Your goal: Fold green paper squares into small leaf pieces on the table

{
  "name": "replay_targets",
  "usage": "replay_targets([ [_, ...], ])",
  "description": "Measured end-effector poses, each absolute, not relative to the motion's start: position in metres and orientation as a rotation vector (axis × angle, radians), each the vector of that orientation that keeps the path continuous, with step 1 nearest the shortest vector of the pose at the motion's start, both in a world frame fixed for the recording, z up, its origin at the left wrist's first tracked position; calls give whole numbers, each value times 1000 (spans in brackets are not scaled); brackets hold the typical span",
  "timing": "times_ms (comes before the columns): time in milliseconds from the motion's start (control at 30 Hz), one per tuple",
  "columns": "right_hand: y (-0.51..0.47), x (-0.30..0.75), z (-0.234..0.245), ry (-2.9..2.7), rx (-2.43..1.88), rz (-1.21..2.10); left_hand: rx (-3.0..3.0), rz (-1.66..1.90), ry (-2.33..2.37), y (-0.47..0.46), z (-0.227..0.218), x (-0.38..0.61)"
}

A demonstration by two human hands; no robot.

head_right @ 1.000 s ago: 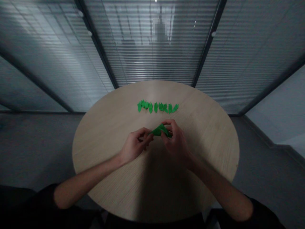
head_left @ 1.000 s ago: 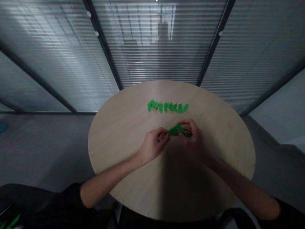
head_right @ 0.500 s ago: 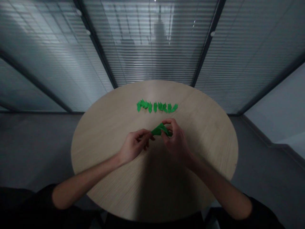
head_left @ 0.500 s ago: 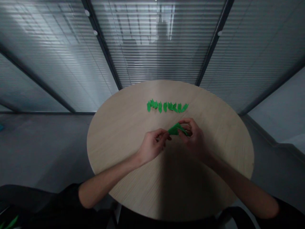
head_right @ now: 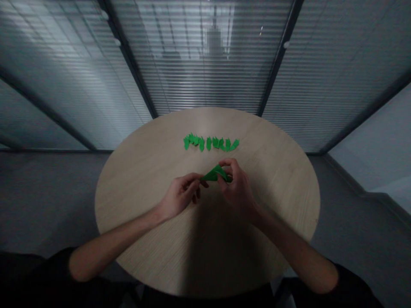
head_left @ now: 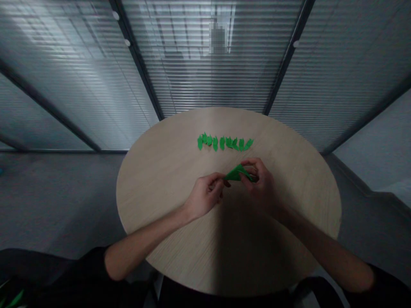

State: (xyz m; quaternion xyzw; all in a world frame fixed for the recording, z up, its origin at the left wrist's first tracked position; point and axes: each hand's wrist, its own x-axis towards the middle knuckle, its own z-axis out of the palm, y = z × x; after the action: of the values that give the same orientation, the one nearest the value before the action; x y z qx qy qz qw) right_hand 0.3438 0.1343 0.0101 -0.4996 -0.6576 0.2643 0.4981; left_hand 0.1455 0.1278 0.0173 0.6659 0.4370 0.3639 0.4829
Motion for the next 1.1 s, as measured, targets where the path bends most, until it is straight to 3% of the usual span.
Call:
replay_targets([
  [1100, 137, 345, 12, -1699, -1095, 529, 1678, 874, 1054, 128, 13, 147],
])
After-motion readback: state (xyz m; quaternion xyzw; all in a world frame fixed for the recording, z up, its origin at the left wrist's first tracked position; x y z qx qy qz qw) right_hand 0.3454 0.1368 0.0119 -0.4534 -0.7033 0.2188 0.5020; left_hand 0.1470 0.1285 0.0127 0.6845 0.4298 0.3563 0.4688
